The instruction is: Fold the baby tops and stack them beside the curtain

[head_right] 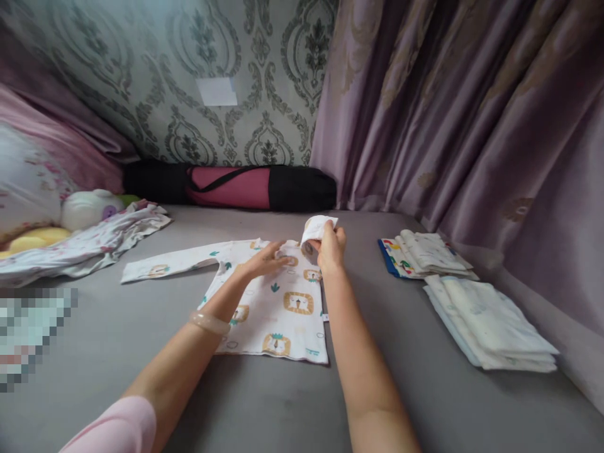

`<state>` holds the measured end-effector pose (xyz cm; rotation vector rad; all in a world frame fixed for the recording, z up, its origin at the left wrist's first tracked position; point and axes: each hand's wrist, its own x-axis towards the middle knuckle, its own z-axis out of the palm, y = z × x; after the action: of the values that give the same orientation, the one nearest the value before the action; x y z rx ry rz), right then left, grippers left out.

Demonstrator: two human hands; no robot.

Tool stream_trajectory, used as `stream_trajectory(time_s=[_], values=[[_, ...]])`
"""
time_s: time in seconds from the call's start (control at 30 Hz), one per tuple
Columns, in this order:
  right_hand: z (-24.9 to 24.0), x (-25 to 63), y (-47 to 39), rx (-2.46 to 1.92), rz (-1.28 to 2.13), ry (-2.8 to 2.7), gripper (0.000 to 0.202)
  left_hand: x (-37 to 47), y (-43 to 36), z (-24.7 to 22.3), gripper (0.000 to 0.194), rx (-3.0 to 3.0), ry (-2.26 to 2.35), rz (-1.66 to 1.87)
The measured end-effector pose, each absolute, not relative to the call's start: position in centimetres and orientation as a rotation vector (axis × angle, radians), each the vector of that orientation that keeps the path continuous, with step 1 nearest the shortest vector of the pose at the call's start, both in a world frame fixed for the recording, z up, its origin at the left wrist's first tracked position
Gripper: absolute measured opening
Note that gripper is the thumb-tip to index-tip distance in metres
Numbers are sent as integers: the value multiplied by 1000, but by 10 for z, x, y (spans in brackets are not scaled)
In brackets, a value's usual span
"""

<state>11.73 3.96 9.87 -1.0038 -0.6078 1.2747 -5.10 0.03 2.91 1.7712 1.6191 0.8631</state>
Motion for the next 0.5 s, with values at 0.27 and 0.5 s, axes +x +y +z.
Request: stream_trajectory(time_s=[0.27, 0.5], values=[[91, 91, 27, -1067, 1296, -738, 7, -97, -30, 15, 45, 1021, 1549, 1379], [74, 52, 27, -1197, 1255, -884, 6, -101, -21, 14, 36, 708, 1279, 1483]])
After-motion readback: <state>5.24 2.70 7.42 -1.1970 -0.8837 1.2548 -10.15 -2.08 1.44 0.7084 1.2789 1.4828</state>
